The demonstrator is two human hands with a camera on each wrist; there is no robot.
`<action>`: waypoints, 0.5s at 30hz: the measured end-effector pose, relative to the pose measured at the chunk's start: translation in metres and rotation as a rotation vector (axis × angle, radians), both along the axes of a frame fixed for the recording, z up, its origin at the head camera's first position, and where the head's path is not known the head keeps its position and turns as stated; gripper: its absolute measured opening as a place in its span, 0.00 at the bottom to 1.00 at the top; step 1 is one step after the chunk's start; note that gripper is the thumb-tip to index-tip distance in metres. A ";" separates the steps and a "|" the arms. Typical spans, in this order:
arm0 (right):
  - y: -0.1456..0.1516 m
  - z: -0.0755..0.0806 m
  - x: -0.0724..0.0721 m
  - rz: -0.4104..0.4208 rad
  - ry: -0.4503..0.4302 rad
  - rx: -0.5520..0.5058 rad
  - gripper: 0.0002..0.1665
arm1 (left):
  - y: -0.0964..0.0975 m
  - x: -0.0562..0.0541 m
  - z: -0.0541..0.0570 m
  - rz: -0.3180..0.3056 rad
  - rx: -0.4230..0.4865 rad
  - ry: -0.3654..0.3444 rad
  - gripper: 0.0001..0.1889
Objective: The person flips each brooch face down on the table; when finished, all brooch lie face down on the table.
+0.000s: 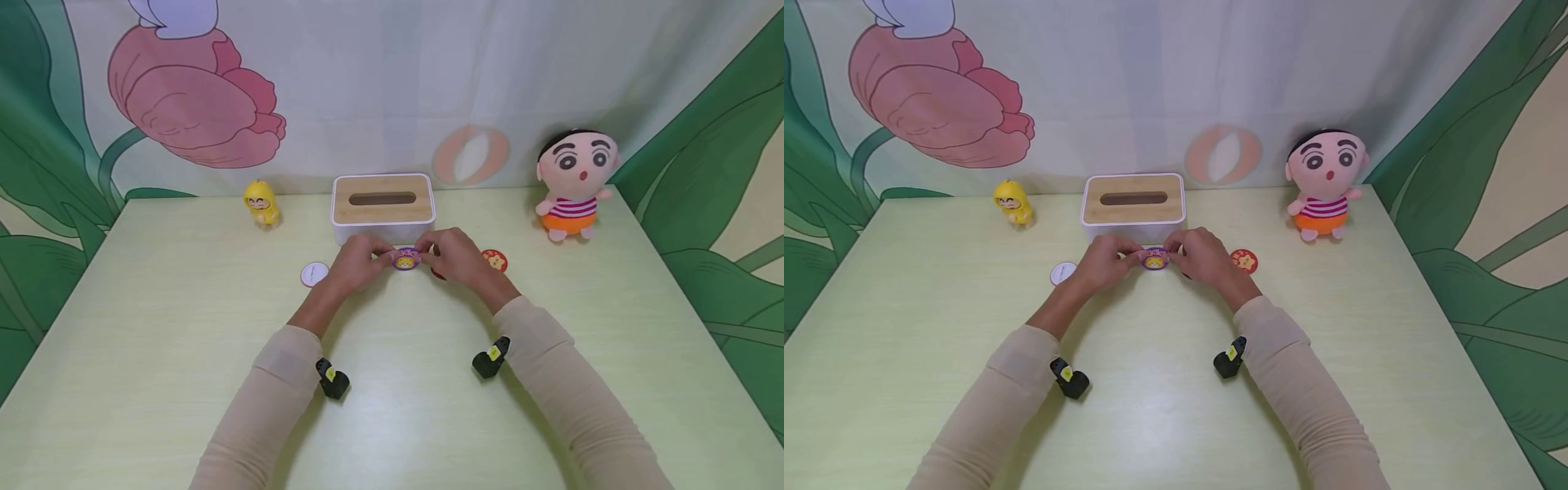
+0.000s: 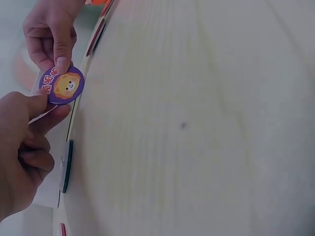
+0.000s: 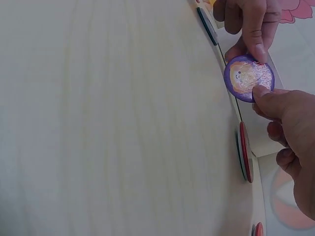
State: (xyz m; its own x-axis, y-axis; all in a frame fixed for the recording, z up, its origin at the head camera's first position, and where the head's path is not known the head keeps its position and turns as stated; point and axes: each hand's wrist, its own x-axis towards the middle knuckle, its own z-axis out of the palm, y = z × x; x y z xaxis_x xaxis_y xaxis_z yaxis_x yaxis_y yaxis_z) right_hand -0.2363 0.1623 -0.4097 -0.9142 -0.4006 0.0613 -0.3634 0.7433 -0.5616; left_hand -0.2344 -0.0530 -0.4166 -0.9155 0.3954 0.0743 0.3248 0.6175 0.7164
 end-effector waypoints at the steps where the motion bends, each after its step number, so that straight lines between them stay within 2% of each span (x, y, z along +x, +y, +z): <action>1: 0.000 -0.001 0.000 0.000 0.016 0.003 0.06 | 0.000 0.000 0.000 -0.001 0.014 -0.006 0.11; 7: 0.001 -0.002 0.002 0.005 0.106 0.021 0.04 | 0.000 0.000 0.001 0.018 0.118 -0.108 0.13; 10: 0.001 -0.003 0.003 0.003 0.102 0.020 0.05 | 0.000 0.000 0.002 0.033 0.128 -0.135 0.13; 15: 0.003 -0.004 0.002 -0.003 0.042 -0.020 0.06 | 0.000 0.000 0.003 0.055 0.116 -0.169 0.13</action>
State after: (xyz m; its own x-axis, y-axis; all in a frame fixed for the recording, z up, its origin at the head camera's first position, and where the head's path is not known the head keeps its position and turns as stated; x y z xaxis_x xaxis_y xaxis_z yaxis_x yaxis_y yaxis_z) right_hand -0.2339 0.1651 -0.4136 -0.9120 -0.3958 0.1076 -0.3845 0.7335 -0.5605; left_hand -0.2340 -0.0534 -0.4138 -0.9386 0.3425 -0.0401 0.1621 0.5409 0.8254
